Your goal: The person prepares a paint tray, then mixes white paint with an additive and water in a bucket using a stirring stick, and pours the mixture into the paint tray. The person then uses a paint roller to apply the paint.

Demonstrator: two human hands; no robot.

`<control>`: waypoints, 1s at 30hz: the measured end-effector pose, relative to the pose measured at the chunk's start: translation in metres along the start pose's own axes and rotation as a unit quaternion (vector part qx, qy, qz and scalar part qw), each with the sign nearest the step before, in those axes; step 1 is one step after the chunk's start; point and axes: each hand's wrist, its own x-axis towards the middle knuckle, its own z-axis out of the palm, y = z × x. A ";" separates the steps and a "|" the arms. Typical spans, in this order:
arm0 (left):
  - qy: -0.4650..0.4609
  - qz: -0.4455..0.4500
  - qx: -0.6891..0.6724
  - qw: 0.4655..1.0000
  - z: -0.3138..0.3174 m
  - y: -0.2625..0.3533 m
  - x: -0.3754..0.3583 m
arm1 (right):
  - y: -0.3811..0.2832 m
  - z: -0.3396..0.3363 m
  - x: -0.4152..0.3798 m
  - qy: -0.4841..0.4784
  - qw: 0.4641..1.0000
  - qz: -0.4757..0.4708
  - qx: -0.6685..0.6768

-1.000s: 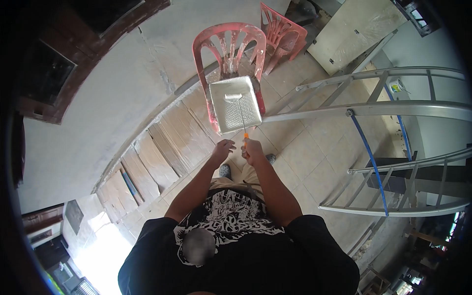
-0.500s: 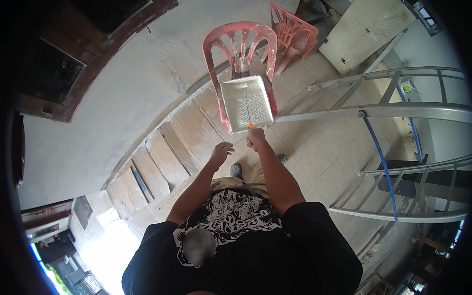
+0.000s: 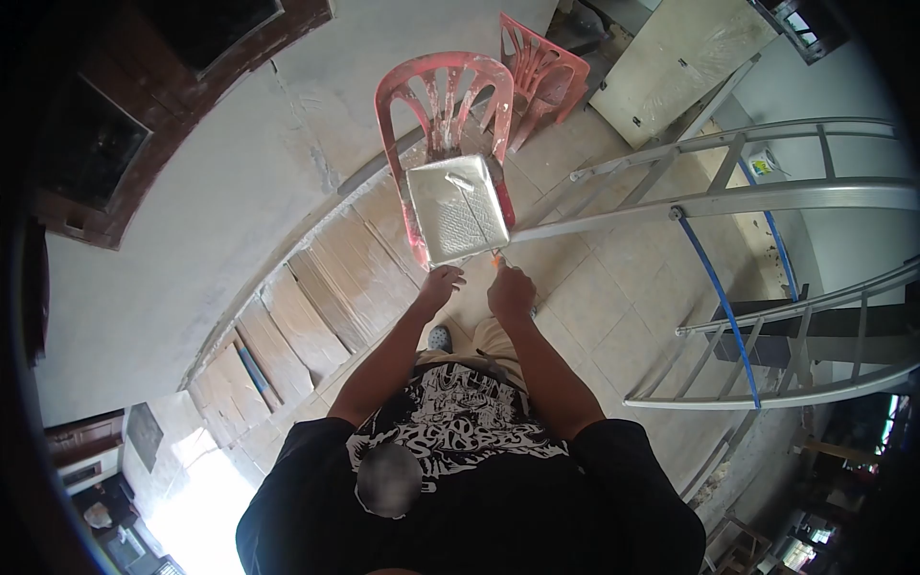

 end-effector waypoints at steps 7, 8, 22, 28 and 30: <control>0.027 -0.005 0.007 1.000 0.021 -0.014 -0.006 | -0.031 0.007 0.002 -0.011 0.982 -0.153 -0.111; 0.026 -0.010 0.007 1.000 0.023 -0.015 -0.007 | -0.037 0.015 0.014 -0.012 0.979 -0.167 -0.117; 0.028 -0.019 0.037 0.999 0.047 0.000 -0.015 | -0.031 -0.017 -0.023 -0.025 0.986 -0.128 -0.103; 0.009 0.024 0.057 0.998 0.047 -0.016 -0.006 | -0.037 -0.030 -0.016 -0.026 0.983 -0.148 -0.103; 0.023 0.005 0.040 0.999 0.038 0.006 -0.023 | -0.039 -0.014 0.000 -0.018 0.983 -0.164 -0.085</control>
